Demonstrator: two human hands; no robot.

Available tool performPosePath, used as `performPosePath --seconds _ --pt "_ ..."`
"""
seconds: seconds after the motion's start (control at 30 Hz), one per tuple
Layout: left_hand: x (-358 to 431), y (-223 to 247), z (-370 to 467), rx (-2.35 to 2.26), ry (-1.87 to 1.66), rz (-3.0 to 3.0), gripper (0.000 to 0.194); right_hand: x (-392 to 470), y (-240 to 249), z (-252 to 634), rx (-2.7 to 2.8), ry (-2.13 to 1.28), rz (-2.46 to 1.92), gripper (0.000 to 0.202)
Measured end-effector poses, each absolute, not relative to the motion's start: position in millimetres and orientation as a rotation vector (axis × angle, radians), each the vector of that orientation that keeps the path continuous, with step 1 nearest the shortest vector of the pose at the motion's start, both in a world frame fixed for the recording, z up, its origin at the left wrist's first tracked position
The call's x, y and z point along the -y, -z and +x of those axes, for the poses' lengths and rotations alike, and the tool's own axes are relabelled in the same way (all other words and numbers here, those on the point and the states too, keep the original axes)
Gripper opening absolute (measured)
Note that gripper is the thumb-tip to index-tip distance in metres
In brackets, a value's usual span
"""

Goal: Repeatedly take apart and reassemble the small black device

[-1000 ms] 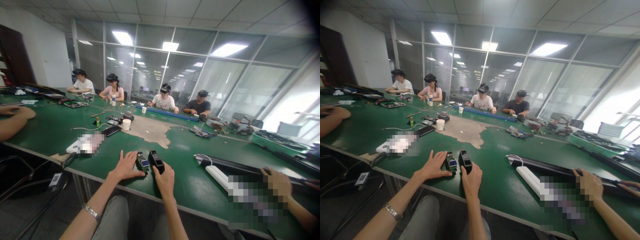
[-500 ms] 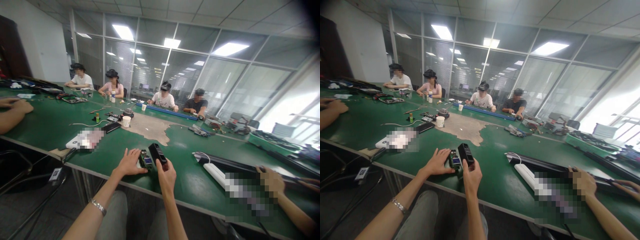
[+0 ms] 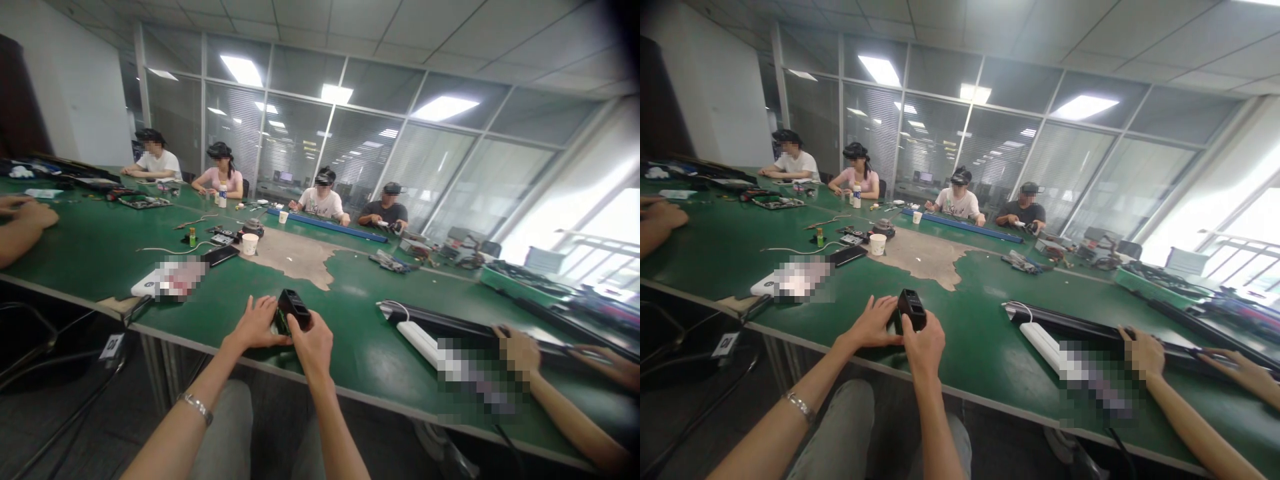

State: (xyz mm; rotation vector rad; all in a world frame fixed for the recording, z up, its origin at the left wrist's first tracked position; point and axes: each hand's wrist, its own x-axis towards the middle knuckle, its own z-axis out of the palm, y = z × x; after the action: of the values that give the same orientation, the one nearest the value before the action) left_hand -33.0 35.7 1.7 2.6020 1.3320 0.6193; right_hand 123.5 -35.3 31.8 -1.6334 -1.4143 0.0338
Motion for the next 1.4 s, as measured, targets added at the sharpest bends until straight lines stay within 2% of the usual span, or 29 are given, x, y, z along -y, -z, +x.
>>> performPosePath --seconds 0.1,0.27,0.4,0.5,0.63,0.7,0.87,1.1,1.23,1.33,1.4 --pt "-39.1 0.8 -32.3 -1.37 -0.594 2.584 0.104 37.3 -31.7 119.1 1.464 0.004 -1.663 0.031" --pt "-41.0 1.8 -32.1 -1.355 -0.601 2.561 0.132 39.7 -19.6 117.8 1.523 0.031 -1.748 0.027" --pt "-39.3 1.4 -33.3 -1.293 -0.663 2.564 0.142 36.9 -9.7 122.3 1.546 0.059 -1.739 0.046" --pt "-37.4 0.2 -33.2 -1.304 -0.689 2.546 0.143 34.0 -7.7 125.7 1.531 0.07 -1.728 0.059" --pt "-34.9 -2.1 -31.8 -1.341 -0.664 2.531 0.139 31.9 -11.7 125.4 1.553 0.002 -1.694 0.035" --pt "-34.3 -2.8 -31.2 -1.34 -0.669 2.54 0.139 31.1 -16.2 124.2 1.535 0.001 -1.65 0.032" --pt "-33.6 -3.8 -29.9 -1.338 -0.645 2.562 0.134 27.8 -29.8 130.7 1.415 -0.039 -1.522 0.039" --pt "-27.4 -7.8 -26.0 -1.38 -0.66 2.577 0.111 26.0 -12.5 164.6 1.296 0.001 -1.675 0.041" --pt "-26.3 -9.7 -25.0 -1.378 -0.645 2.578 0.11 27.5 6.3 170.5 1.399 0.098 -1.773 0.04" --pt "-26.8 -10.3 -25.8 -1.373 -0.633 2.584 0.114 28.1 12.9 168.2 1.397 0.194 -1.797 0.055" --pt "-27.3 -9.9 -26.3 -1.371 -0.633 2.59 0.115 28.0 13.4 167.7 1.405 0.206 -1.784 0.057"
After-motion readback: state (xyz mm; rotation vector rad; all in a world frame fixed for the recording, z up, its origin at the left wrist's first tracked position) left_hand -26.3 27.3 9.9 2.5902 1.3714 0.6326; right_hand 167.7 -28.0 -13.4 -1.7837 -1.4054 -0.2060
